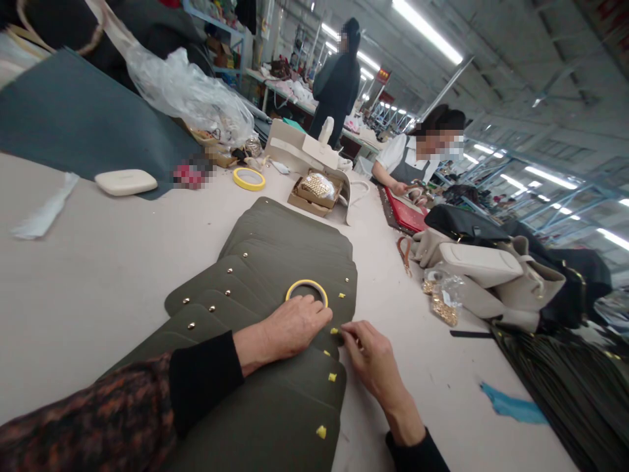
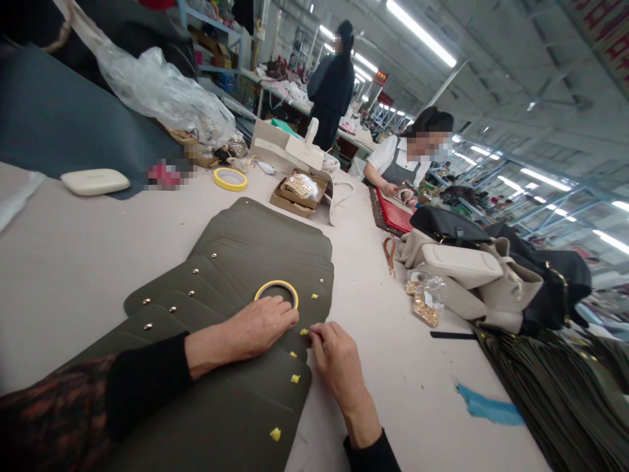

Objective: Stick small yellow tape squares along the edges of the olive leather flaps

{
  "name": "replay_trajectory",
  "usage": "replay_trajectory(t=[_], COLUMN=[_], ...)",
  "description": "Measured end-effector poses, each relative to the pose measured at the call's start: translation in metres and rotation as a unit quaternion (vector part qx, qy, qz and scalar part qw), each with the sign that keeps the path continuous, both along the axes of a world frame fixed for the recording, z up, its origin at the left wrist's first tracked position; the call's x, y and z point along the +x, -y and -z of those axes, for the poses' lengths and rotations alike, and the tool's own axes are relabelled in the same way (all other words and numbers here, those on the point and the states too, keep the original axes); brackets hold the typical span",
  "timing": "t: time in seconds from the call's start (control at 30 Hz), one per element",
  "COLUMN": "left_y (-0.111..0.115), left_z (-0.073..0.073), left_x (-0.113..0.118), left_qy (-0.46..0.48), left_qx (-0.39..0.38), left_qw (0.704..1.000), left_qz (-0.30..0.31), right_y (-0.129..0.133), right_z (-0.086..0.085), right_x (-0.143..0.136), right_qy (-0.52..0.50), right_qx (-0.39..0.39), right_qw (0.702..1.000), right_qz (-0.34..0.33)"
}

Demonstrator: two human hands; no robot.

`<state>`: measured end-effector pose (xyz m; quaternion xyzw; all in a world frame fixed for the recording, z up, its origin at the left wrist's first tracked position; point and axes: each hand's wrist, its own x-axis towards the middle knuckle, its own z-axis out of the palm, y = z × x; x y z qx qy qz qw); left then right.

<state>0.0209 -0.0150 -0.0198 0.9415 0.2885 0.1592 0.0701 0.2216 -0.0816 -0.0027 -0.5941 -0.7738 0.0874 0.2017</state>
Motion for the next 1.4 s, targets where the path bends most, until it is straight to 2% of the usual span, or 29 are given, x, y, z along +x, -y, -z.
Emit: replay_trajectory(t=[0.07, 0.13, 0.2, 0.27, 0.4, 0.5, 0.57, 0.67, 0.7, 0.73, 0.83, 0.93, 1.1, 1.23, 1.4], left_y=[-0.001, -0.001, -0.002, -0.002, -0.006, -0.009, -0.011, -0.013, -0.013, -0.014, -0.012, -0.008, -0.003, -0.001, -0.003], left_z=[0.001, 0.001, -0.001, -0.005, -0.014, -0.016, -0.016, -0.016, -0.016, -0.017, -0.019, -0.019, -0.019, -0.02, -0.022], left_x=[0.001, 0.001, 0.001, 0.0, -0.006, -0.011, -0.014, -0.016, -0.016, -0.016, -0.017, -0.017, -0.016, -0.016, -0.018], left_qy=[0.003, 0.002, -0.002, -0.005, -0.001, 0.001, 0.012, 0.064, 0.087, 0.111, 0.167, 0.171, 0.157, 0.147, 0.121], left_qx=[0.001, -0.001, -0.005, -0.011, -0.029, -0.033, -0.029, -0.041, -0.054, -0.068, -0.098, -0.098, -0.078, -0.063, -0.086], left_qw=[1.0, 1.0, 1.0, 1.0, 0.999, 0.999, 0.999, 0.997, 0.995, 0.991, 0.981, 0.98, 0.985, 0.987, 0.988], left_qz=[0.004, 0.006, 0.009, 0.017, 0.021, 0.009, 0.01, 0.015, 0.015, 0.014, 0.014, 0.012, 0.007, 0.019, 0.032], right_y=[0.002, 0.001, -0.004, -0.011, -0.023, -0.025, -0.022, -0.016, -0.014, -0.013, -0.01, -0.009, -0.011, -0.013, -0.014], right_z=[-0.001, -0.003, -0.005, -0.008, -0.013, -0.012, -0.012, -0.014, -0.016, -0.017, -0.02, -0.019, -0.018, -0.017, -0.009], right_x=[0.001, -0.003, -0.009, -0.017, -0.025, -0.023, -0.018, -0.01, -0.008, -0.007, -0.011, -0.021, -0.036, -0.039, -0.039], right_qy=[0.048, 0.108, 0.154, 0.159, 0.099, 0.02, -0.03, -0.082, -0.101, -0.126, -0.218, -0.24, -0.175, -0.122, -0.059], right_qx=[0.017, 0.014, -0.014, -0.06, -0.151, -0.165, -0.189, -0.265, -0.26, -0.233, -0.073, 0.034, 0.116, 0.165, 0.236], right_qw=[0.996, 0.988, 0.983, 0.984, 0.982, 0.981, 0.977, 0.961, 0.96, 0.964, 0.971, 0.97, 0.976, 0.976, 0.967], right_qz=[-0.07, -0.105, -0.1, -0.056, 0.053, 0.097, 0.089, 0.017, 0.009, 0.017, 0.071, 0.029, -0.057, -0.07, -0.071])
